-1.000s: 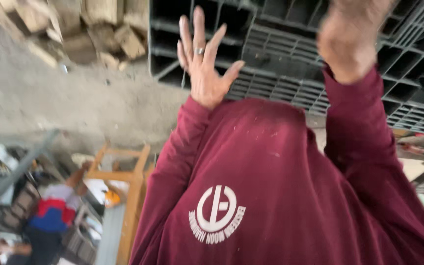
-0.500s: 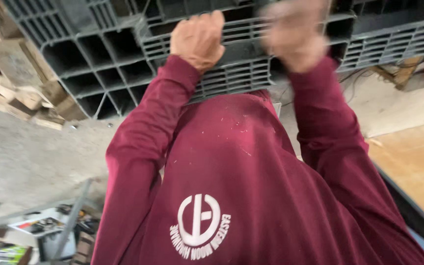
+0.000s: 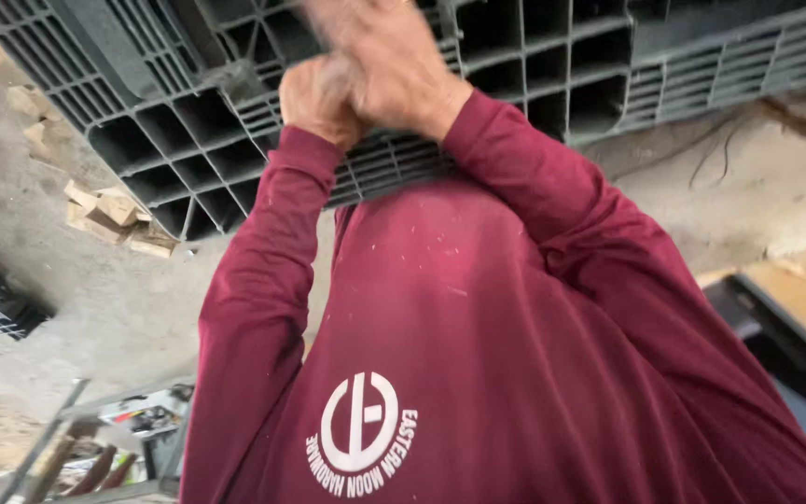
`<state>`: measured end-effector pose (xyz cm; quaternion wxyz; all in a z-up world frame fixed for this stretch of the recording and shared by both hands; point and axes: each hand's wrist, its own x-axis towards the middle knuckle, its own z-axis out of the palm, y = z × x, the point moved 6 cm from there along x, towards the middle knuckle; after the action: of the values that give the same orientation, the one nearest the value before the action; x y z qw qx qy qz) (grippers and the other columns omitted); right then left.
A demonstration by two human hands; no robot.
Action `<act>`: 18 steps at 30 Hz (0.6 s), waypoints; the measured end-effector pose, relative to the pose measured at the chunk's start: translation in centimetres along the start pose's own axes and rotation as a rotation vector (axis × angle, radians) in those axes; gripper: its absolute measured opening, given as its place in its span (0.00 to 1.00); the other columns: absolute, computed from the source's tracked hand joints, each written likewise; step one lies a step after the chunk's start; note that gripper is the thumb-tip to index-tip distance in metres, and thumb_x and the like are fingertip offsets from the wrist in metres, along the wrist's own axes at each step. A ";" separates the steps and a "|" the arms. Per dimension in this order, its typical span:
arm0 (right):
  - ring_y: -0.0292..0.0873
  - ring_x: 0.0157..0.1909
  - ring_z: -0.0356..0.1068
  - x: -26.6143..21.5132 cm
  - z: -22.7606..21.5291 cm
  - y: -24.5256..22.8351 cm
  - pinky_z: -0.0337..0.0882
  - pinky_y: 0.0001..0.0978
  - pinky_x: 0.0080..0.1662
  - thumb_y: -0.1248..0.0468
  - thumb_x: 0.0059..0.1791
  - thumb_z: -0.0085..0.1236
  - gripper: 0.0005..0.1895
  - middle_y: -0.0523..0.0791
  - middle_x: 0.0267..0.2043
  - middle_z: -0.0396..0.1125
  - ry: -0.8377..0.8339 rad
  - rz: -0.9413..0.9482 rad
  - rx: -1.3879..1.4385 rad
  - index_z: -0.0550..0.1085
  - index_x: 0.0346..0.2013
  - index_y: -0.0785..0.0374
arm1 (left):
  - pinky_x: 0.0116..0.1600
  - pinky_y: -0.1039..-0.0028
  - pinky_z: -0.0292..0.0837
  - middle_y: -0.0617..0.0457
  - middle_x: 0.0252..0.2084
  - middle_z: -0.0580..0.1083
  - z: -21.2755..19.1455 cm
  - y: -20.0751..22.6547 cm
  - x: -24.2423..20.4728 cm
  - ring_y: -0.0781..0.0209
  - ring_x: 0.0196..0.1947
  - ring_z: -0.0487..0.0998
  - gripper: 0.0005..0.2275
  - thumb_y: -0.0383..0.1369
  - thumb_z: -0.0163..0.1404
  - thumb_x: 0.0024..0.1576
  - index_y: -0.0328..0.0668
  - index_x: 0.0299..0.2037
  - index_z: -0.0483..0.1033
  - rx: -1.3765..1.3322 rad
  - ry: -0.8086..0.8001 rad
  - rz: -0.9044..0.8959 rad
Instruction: The person lifts a stack of grey plastic crates and positions them on a workbench. They then use a handheld welding tool to fuse the plastic seams of the crates together, moving the tool along the edges to join the units.
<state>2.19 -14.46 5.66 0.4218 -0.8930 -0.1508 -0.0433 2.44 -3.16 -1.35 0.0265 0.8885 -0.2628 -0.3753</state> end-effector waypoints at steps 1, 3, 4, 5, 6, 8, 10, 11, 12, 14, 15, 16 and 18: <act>0.57 0.72 0.58 -0.4 -0.3 -2.4 0.53 0.57 0.69 0.44 0.55 0.50 0.30 0.47 0.72 0.60 0.055 -0.111 -0.116 0.67 0.68 0.55 | 0.48 0.58 0.75 0.46 0.43 0.80 0.1 0.2 0.1 0.47 0.45 0.81 0.16 0.50 0.55 0.59 0.48 0.45 0.80 0.012 0.000 0.005; 0.58 0.69 0.58 0.5 -2.4 -4.1 0.51 0.59 0.65 0.41 0.50 0.52 0.32 0.46 0.69 0.62 0.127 -0.279 -0.226 0.69 0.65 0.51 | 0.48 0.58 0.75 0.46 0.43 0.80 -0.9 0.3 1.7 0.46 0.45 0.81 0.17 0.50 0.54 0.59 0.47 0.45 0.80 0.023 0.053 0.014; 0.59 0.68 0.57 0.2 -3.3 -4.8 0.50 0.60 0.64 0.39 0.47 0.51 0.37 0.47 0.69 0.62 0.126 -0.299 -0.181 0.69 0.66 0.53 | 0.47 0.58 0.75 0.46 0.43 0.80 -0.6 0.1 1.3 0.46 0.45 0.81 0.17 0.50 0.54 0.59 0.47 0.45 0.80 0.017 0.050 0.008; 0.60 0.67 0.56 -0.1 -3.9 -5.3 0.48 0.61 0.62 0.36 0.44 0.51 0.43 0.49 0.68 0.62 0.124 -0.319 -0.136 0.68 0.68 0.55 | 0.47 0.58 0.75 0.46 0.43 0.80 0.0 -0.1 0.8 0.46 0.45 0.81 0.17 0.51 0.54 0.59 0.46 0.45 0.80 0.010 0.039 0.001; 0.59 0.70 0.56 0.6 -3.1 -2.3 0.49 0.59 0.65 0.37 0.47 0.48 0.41 0.48 0.70 0.61 -0.099 0.031 -0.036 0.65 0.70 0.52 | 0.47 0.58 0.75 0.46 0.43 0.80 0.2 -0.1 1.2 0.45 0.45 0.81 0.17 0.51 0.54 0.59 0.46 0.45 0.80 0.008 0.035 0.019; 0.57 0.75 0.56 -0.6 -0.6 3.1 0.52 0.56 0.70 0.39 0.52 0.42 0.38 0.46 0.72 0.59 -0.570 0.703 0.191 0.57 0.75 0.46 | 0.47 0.58 0.75 0.45 0.44 0.80 1.0 -0.1 0.7 0.45 0.44 0.80 0.18 0.51 0.54 0.60 0.45 0.45 0.80 -0.002 0.011 0.038; 0.59 0.74 0.56 0.0 -0.8 2.3 0.52 0.59 0.71 0.42 0.53 0.43 0.34 0.45 0.73 0.58 -0.450 0.536 0.279 0.60 0.72 0.49 | 0.46 0.57 0.75 0.45 0.44 0.80 1.0 -0.3 0.3 0.45 0.44 0.80 0.18 0.51 0.54 0.60 0.45 0.46 0.80 -0.002 0.025 0.049; 0.60 0.73 0.56 0.5 -0.8 1.8 0.52 0.61 0.72 0.43 0.54 0.44 0.32 0.45 0.73 0.58 -0.386 0.443 0.321 0.61 0.71 0.50 | 0.46 0.57 0.75 0.45 0.44 0.80 0.8 -0.5 -0.1 0.44 0.44 0.80 0.18 0.51 0.54 0.60 0.45 0.46 0.79 0.000 0.031 0.042; 0.61 0.72 0.57 1.0 -1.7 0.8 0.53 0.62 0.70 0.40 0.53 0.46 0.34 0.46 0.72 0.60 -0.249 0.235 0.129 0.63 0.70 0.52 | 0.46 0.57 0.75 0.45 0.44 0.80 0.3 -0.2 0.4 0.44 0.44 0.80 0.19 0.51 0.54 0.60 0.44 0.46 0.79 0.007 0.069 0.062; 0.63 0.69 0.59 0.1 -2.4 -3.3 0.53 0.65 0.64 0.33 0.52 0.50 0.38 0.49 0.68 0.64 -0.004 -0.183 -0.231 0.67 0.67 0.56 | 0.46 0.57 0.75 0.44 0.44 0.80 -0.4 0.2 1.1 0.44 0.44 0.80 0.19 0.51 0.54 0.60 0.44 0.46 0.79 0.007 0.130 0.087; 0.63 0.68 0.61 -1.0 -2.3 -4.3 0.56 0.65 0.64 0.36 0.52 0.52 0.37 0.50 0.67 0.64 -0.029 -0.249 -0.147 0.68 0.66 0.58 | 0.46 0.57 0.75 0.44 0.44 0.80 -0.3 0.4 0.7 0.43 0.44 0.80 0.19 0.51 0.54 0.60 0.43 0.46 0.79 -0.012 0.166 0.106; 0.63 0.67 0.63 -2.7 -2.2 -5.8 0.58 0.64 0.63 0.39 0.51 0.54 0.36 0.51 0.66 0.65 -0.054 -0.313 -0.042 0.68 0.64 0.61 | 0.45 0.57 0.74 0.44 0.44 0.79 -0.1 0.4 -0.5 0.43 0.44 0.80 0.19 0.51 0.54 0.60 0.43 0.46 0.79 -0.035 0.194 0.118; 0.62 0.66 0.65 -5.1 -2.7 -6.2 0.62 0.61 0.65 0.47 0.53 0.59 0.30 0.53 0.66 0.65 -0.093 -0.305 0.137 0.69 0.61 0.65 | 0.45 0.57 0.74 0.44 0.44 0.79 -0.8 0.4 -1.1 0.43 0.44 0.80 0.20 0.51 0.54 0.60 0.42 0.46 0.79 -0.095 0.274 0.187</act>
<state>-4.38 -13.99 10.93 0.4626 -0.8301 -0.3064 -0.0549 2.16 -3.07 0.01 0.1389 0.9008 -0.3201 -0.2585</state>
